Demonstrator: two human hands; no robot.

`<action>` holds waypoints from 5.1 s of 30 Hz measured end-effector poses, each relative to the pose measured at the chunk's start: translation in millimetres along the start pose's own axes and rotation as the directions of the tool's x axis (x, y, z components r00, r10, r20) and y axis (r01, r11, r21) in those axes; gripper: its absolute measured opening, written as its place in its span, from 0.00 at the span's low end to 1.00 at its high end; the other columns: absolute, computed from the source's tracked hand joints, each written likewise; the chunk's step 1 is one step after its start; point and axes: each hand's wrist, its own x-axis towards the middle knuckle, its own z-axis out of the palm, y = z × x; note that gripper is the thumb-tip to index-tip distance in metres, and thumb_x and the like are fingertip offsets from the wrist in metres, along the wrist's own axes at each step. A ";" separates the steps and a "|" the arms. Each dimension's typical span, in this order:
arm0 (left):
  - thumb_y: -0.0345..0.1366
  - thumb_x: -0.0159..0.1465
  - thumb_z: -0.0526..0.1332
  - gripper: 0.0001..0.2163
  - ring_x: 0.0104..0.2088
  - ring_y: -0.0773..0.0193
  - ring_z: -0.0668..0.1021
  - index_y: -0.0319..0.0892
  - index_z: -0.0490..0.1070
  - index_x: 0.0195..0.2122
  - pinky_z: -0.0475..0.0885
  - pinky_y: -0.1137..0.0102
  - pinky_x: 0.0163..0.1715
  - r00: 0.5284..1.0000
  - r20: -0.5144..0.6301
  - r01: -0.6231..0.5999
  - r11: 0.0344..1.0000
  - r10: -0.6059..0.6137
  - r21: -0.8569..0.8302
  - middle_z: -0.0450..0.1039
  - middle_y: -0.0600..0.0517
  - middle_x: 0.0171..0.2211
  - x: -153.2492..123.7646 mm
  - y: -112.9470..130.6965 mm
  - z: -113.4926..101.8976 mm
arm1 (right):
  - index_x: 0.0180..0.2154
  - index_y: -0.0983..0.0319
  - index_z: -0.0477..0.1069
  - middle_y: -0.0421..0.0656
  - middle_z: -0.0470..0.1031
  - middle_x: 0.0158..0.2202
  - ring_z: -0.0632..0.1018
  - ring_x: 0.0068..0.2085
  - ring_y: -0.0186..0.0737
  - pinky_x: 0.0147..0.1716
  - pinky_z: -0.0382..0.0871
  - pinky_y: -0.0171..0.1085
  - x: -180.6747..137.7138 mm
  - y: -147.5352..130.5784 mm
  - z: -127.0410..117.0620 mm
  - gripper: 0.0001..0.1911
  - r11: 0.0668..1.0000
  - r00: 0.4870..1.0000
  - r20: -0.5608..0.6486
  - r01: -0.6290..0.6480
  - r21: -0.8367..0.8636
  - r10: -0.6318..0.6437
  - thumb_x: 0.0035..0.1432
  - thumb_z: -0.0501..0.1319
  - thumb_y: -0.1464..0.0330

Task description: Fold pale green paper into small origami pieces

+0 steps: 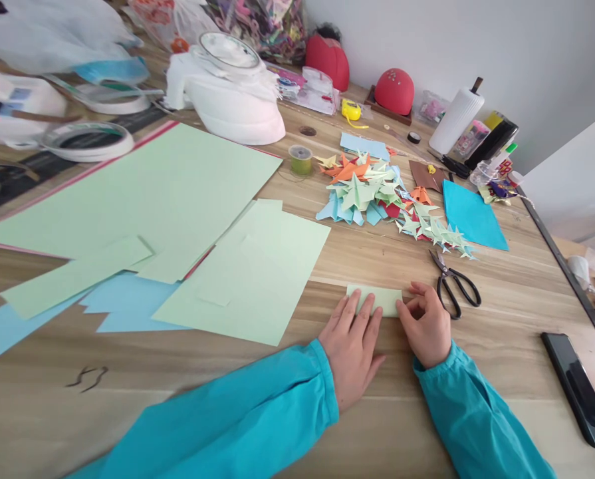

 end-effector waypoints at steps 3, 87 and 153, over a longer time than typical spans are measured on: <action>0.48 0.61 0.50 0.28 0.63 0.43 0.50 0.35 0.60 0.58 0.49 0.51 0.59 1.000 0.011 0.006 1.000 -0.005 -0.010 0.53 0.40 0.61 -0.1 -0.1 -1.5 | 0.40 0.61 0.64 0.37 0.72 0.19 0.76 0.27 0.41 0.31 0.69 0.40 0.0 -1.3 0.2 0.14 1.000 1.000 0.000 -0.004 -0.003 0.004 0.49 0.59 0.68; 0.49 0.61 0.50 0.27 0.61 0.43 0.53 0.37 0.63 0.56 0.50 0.53 0.58 1.000 0.008 -0.014 1.000 0.013 0.027 0.55 0.41 0.61 1.5 -1.9 -5.2 | 0.31 0.62 0.76 0.45 0.76 0.26 0.72 0.41 0.46 0.43 0.67 0.46 -3.3 0.5 1.4 0.09 0.948 0.959 0.000 0.281 -0.151 -0.284 0.56 0.56 0.72; 0.35 0.63 0.54 0.12 0.39 0.58 0.71 0.35 0.73 0.41 0.61 0.62 0.43 0.964 -0.148 -0.205 0.972 0.221 0.117 0.72 0.45 0.43 17.8 -16.6 -2.7 | 0.34 0.59 0.73 0.42 0.78 0.36 0.74 0.42 0.41 0.52 0.56 0.45 -11.4 -15.9 -16.8 0.06 0.701 0.793 0.146 0.595 -0.393 -0.592 0.56 0.58 0.71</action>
